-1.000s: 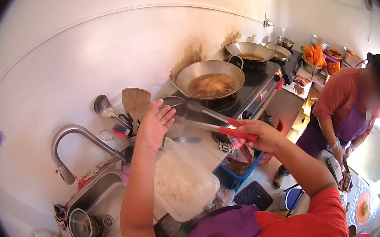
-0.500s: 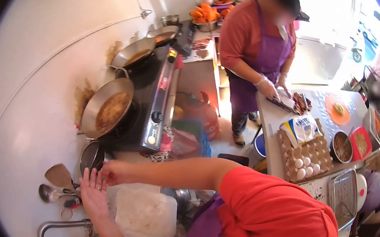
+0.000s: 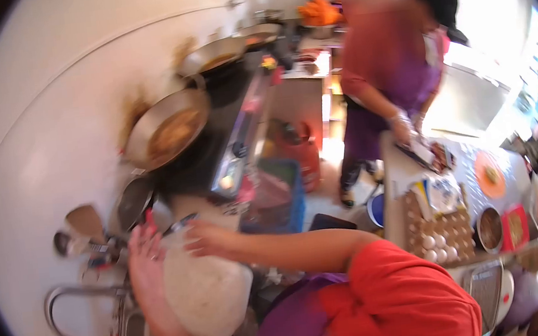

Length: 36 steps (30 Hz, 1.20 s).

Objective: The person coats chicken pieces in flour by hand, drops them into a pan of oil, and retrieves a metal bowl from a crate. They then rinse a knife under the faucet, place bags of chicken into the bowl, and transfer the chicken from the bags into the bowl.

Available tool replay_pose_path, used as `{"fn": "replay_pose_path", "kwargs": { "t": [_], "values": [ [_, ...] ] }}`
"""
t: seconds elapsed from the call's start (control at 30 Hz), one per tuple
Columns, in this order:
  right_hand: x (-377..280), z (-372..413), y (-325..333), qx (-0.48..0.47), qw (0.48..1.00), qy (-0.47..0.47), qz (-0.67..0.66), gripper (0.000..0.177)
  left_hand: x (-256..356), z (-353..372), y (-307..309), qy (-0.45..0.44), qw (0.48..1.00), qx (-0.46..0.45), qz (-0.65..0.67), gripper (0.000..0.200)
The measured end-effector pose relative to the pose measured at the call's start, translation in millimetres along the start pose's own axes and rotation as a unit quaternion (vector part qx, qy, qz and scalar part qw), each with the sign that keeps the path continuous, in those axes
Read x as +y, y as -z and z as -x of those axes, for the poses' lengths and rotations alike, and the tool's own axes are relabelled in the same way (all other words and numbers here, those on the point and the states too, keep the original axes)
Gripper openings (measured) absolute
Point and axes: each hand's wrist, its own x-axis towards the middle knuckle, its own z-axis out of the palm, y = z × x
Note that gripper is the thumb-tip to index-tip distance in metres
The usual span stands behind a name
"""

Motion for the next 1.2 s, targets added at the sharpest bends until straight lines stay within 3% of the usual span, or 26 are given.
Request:
{"fn": "replay_pose_path", "kwargs": {
  "t": [0.13, 0.33, 0.43, 0.53, 0.6, 0.67, 0.77, 0.9, 0.97, 1.03, 1.1, 1.17, 1.2],
  "values": [
    [-10, 42, 27, -0.037, 0.999, -0.018, -0.013, 0.061, -6, 25, 12, -0.012, 1.000, -0.016, 0.020, 0.052],
    [-15, 89, 57, 0.015, 0.999, -0.046, 0.005, 0.050, -14, 68, 39, -0.021, 0.998, 0.005, 0.059, 0.052],
    [-16, 102, 68, 0.044, 0.998, -0.037, 0.008, 0.050, -23, 87, 75, -0.111, 0.980, 0.162, 0.028, 0.051],
    [-13, 111, 79, 0.088, 0.995, -0.027, 0.037, 0.047, -43, 93, 150, -0.167, 0.900, 0.402, -0.008, 0.049],
    [-11, 119, 86, 0.123, 0.988, -0.037, 0.079, 0.047, -62, 85, 222, -0.224, 0.805, 0.513, -0.199, 0.056],
    [-2, 124, 97, 0.168, 0.975, -0.056, 0.133, 0.051, -66, 74, 287, -0.182, 0.746, 0.515, -0.381, 0.060],
    [21, 137, 127, 0.185, 0.953, -0.097, 0.218, 0.052, -51, 58, 321, -0.175, 0.675, 0.443, -0.563, 0.060],
    [48, 157, 158, 0.228, 0.923, -0.176, 0.256, 0.059, -36, 55, 326, -0.055, 0.691, 0.389, -0.607, 0.060],
    [64, 164, 181, 0.261, 0.907, -0.187, 0.273, 0.059, -58, 61, 370, -0.065, 0.670, 0.409, -0.616, 0.058],
    [70, 173, 199, 0.280, 0.890, -0.200, 0.297, 0.059, -65, 73, 365, -0.076, 0.835, 0.411, -0.359, 0.054],
    [74, 179, 212, 0.284, 0.874, -0.213, 0.330, 0.059, -89, 90, 384, -0.118, 0.861, 0.445, -0.216, 0.051],
    [78, 188, 232, 0.297, 0.860, -0.207, 0.359, 0.056, -86, 113, 377, -0.100, 0.834, 0.521, -0.151, 0.045],
    [80, 193, 240, 0.298, 0.848, -0.208, 0.386, 0.055, -94, 129, 410, -0.085, 0.839, 0.527, -0.105, 0.042]
  ]
}}
